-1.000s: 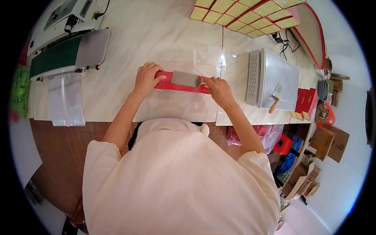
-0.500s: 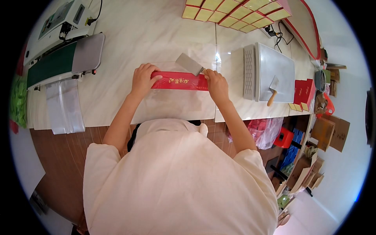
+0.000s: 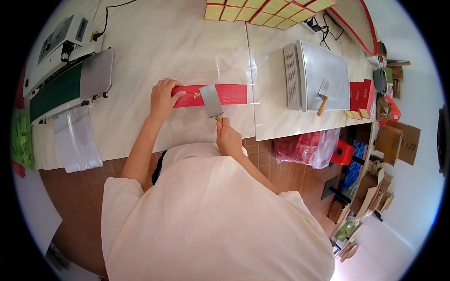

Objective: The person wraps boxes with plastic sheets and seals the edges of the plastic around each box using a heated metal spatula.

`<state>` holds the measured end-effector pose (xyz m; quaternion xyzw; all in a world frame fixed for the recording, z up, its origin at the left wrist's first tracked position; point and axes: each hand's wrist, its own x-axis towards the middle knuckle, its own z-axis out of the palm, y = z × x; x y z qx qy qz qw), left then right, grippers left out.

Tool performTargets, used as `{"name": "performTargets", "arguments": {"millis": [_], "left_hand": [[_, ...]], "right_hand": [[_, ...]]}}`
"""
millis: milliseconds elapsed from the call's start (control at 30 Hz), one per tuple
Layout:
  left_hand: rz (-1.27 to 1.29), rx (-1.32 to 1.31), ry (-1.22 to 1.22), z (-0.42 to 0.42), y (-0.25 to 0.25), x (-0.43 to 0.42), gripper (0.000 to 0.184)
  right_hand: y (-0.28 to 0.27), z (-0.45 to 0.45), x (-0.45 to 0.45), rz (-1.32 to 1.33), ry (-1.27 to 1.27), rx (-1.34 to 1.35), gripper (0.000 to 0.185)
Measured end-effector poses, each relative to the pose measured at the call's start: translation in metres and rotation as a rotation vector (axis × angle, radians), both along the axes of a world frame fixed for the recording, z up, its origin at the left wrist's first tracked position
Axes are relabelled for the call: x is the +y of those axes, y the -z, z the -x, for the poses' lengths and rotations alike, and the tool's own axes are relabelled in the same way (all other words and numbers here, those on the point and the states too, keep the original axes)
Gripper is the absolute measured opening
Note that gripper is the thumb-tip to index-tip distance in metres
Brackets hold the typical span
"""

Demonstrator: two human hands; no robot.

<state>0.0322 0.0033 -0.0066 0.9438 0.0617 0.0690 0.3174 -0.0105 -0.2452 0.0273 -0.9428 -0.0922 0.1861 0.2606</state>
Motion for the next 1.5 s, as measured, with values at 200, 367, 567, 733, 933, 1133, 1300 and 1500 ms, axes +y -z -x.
{"name": "performTargets", "arguments": {"millis": [200,367,567,733,933,1133,1300,1500], "left_hand": [[-0.028,-0.003,-0.003,0.001,0.001,0.0,0.023],[-0.018,0.007,0.019,0.0,0.001,0.001,0.023],[-0.005,-0.011,0.022,0.001,0.002,0.002,0.021],[0.0,-0.006,0.017,0.001,0.002,0.002,0.021],[-0.004,0.0,0.003,0.001,0.003,0.001,0.022],[0.01,-0.003,-0.016,0.002,0.003,0.001,0.022],[-0.026,-0.03,-0.033,0.004,0.004,0.002,0.024],[-0.033,-0.102,-0.264,0.027,0.024,0.028,0.033]], "right_hand": [[0.001,-0.005,-0.007,0.135,0.076,-0.122,0.026],[0.006,-0.008,-0.015,0.182,0.101,-0.177,0.027],[0.004,-0.014,-0.023,0.286,0.148,-0.182,0.028],[0.007,-0.02,-0.036,0.283,0.203,-0.101,0.03],[0.003,-0.023,-0.042,0.273,0.222,-0.083,0.03],[0.001,-0.027,-0.05,0.295,0.236,-0.048,0.031],[0.003,-0.026,-0.063,0.307,0.215,-0.107,0.031],[-0.02,-0.037,-0.077,0.134,0.127,-0.199,0.028]]}}
